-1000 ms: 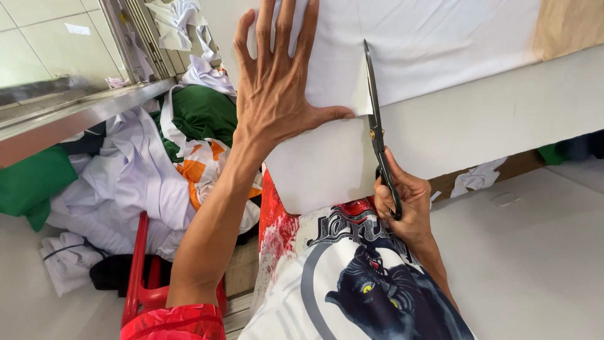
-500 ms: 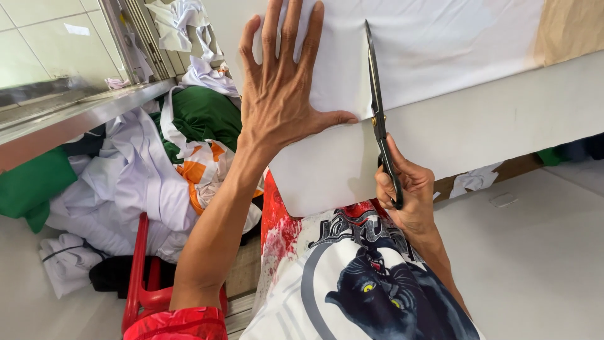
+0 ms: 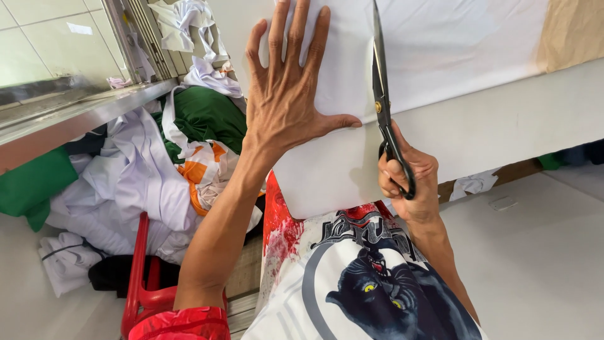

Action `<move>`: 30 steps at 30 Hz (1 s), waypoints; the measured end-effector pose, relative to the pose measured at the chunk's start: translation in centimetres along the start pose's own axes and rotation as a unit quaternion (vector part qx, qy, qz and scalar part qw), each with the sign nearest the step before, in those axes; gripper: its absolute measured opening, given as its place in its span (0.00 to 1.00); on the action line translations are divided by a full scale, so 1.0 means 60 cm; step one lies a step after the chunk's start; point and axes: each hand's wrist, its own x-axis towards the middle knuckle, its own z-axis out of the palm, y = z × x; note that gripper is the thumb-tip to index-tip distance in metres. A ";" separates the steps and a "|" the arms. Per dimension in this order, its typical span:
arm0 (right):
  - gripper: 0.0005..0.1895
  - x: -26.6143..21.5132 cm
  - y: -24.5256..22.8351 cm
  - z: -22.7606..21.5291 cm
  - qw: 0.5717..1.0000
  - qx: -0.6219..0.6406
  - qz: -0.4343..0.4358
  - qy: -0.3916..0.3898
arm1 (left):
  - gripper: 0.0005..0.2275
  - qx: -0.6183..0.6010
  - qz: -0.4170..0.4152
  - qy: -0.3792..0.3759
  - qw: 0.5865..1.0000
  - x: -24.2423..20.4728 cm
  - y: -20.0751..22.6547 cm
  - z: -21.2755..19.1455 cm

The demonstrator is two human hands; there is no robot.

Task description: The person places a paper pattern on a white fabric and secures it with a metal weight. They then use shears to cut the fabric along the pattern's outline. After cutting, the person removes the pattern and continues cutting the fabric.

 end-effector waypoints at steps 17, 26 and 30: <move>0.32 0.036 -0.002 0.004 1.000 0.010 -0.016 -0.011 | 0.64 0.010 0.002 -0.023 1.000 0.001 -0.004 -0.006; 0.31 0.043 -0.012 0.007 1.000 0.004 0.011 0.010 | 0.63 0.011 0.011 0.012 1.000 0.000 -0.006 0.002; 0.31 0.059 -0.011 -0.007 1.000 0.010 -0.002 -0.019 | 0.64 0.003 0.009 0.017 1.000 -0.001 -0.006 0.003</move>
